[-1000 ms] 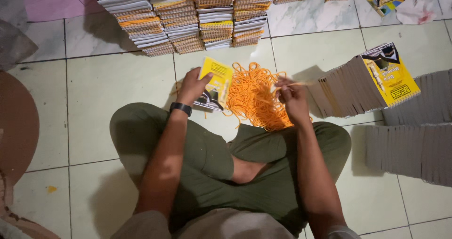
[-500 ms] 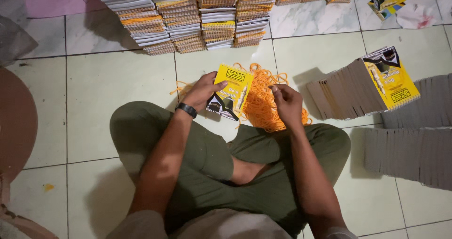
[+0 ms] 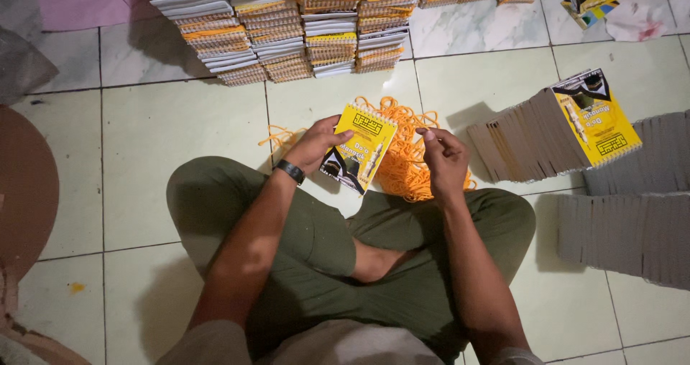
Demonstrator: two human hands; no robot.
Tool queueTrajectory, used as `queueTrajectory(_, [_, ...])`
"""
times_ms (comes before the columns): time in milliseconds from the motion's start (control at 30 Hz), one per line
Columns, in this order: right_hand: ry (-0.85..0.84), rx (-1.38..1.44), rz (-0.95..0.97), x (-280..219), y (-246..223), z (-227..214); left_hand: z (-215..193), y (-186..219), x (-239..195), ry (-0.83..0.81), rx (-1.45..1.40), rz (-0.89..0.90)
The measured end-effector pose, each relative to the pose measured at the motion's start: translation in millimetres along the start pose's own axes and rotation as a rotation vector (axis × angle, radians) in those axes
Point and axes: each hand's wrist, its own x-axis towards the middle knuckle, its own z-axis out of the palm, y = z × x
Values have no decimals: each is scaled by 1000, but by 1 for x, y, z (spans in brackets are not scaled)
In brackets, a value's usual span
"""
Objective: The person sits on the floor and ties orange rubber bands around stacks of yellow-covered notebooks. They pick up a stack, wrap the band around it, and tie a knot before placing the finished stack onto a larger pile.
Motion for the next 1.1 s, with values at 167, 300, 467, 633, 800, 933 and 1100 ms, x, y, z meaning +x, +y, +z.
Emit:
queueTrajectory(167, [2, 4, 6, -1, 3, 2, -2, 0, 3, -25, 27, -9])
queueTrajectory(300, [-22, 23, 31, -1, 11, -1, 4, 9, -1, -50, 57, -15])
queueTrajectory(467, [-137, -107, 5, 0, -2, 2, -4, -6, 6, -49, 53, 26])
queueTrajectory(633, [-210, -259, -27, 1, -5, 2, -1, -6, 6, -99, 116, 5])
queueTrajectory(800, [-286, -442, -82, -2, -7, 1, -2, -12, 9, -122, 153, -11])
queueTrajectory(933, [-335, -569, -59, -7, -13, 6, 2, -13, 7, -113, 114, 24])
queueTrajectory(1100, [-387, -656, 58, -11, -33, 22, -3, -23, 14, -135, 122, 35])
